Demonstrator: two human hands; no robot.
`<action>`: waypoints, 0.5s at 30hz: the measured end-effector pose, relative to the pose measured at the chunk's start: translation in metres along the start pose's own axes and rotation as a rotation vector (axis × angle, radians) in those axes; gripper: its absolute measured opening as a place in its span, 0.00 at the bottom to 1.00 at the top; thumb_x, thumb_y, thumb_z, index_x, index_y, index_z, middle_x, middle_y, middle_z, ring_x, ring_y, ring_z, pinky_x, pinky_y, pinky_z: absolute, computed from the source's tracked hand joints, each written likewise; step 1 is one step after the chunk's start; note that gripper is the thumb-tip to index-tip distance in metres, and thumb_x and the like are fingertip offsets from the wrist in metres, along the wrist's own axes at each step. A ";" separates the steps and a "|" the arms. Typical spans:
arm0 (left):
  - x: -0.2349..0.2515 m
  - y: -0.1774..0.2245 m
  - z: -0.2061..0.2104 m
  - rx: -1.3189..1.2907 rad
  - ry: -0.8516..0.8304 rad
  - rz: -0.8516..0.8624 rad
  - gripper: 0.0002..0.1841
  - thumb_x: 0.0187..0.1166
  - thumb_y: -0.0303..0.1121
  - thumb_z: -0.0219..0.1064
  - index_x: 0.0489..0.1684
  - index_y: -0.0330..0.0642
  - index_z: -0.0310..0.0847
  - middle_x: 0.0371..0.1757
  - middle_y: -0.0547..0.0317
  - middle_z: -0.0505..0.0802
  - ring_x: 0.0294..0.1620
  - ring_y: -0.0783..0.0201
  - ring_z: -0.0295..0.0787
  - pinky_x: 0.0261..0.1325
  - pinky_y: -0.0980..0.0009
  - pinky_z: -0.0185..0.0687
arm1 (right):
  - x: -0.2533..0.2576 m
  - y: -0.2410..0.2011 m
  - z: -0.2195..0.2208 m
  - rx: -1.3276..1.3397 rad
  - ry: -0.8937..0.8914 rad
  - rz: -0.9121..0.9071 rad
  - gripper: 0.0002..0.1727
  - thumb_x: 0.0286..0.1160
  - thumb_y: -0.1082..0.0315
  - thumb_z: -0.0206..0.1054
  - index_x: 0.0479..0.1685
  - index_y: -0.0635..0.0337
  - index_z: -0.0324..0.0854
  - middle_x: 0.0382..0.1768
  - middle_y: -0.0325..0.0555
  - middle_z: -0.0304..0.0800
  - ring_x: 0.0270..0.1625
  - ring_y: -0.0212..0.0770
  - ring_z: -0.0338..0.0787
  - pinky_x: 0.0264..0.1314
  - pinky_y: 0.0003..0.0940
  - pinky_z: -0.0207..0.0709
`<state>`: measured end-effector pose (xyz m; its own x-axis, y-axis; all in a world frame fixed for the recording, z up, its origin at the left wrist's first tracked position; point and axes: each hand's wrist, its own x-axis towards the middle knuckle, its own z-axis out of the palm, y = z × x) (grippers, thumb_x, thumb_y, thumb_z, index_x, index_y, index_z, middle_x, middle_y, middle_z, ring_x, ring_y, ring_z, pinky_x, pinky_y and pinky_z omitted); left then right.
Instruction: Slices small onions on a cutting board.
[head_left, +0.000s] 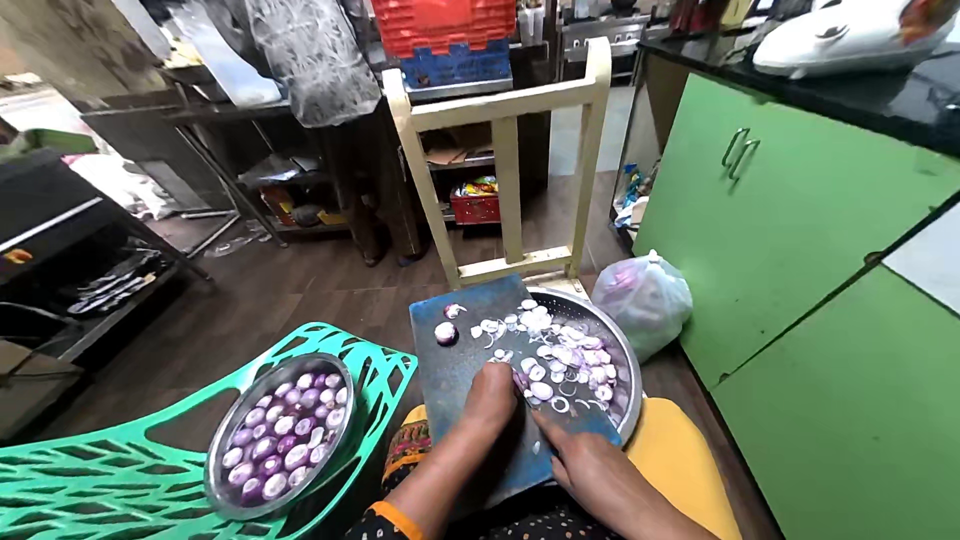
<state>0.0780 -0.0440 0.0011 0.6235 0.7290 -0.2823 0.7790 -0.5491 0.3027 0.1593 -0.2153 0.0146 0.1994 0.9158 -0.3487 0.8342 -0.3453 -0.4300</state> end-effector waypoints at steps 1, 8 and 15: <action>0.000 0.001 0.002 0.000 0.002 0.001 0.06 0.76 0.28 0.69 0.38 0.33 0.90 0.47 0.40 0.94 0.54 0.41 0.94 0.57 0.42 0.89 | 0.008 -0.003 0.002 0.002 0.004 0.009 0.37 0.84 0.64 0.56 0.96 0.37 0.55 0.42 0.58 0.93 0.47 0.62 0.94 0.51 0.62 0.85; -0.001 -0.003 0.001 -0.029 0.037 0.019 0.06 0.76 0.27 0.68 0.36 0.35 0.91 0.46 0.42 0.95 0.54 0.44 0.94 0.58 0.44 0.89 | -0.006 0.008 0.000 -0.029 -0.046 0.003 0.38 0.84 0.65 0.57 0.96 0.36 0.53 0.41 0.59 0.93 0.48 0.63 0.93 0.53 0.62 0.84; -0.001 -0.003 0.003 -0.009 0.031 0.002 0.05 0.75 0.28 0.70 0.36 0.35 0.90 0.47 0.42 0.94 0.55 0.44 0.93 0.59 0.45 0.89 | 0.023 -0.004 0.009 -0.031 -0.004 0.022 0.38 0.84 0.66 0.56 0.96 0.36 0.53 0.46 0.60 0.93 0.50 0.63 0.94 0.53 0.63 0.85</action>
<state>0.0746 -0.0446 -0.0026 0.6225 0.7406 -0.2531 0.7772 -0.5467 0.3116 0.1564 -0.1950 0.0009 0.2162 0.9071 -0.3611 0.8451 -0.3591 -0.3960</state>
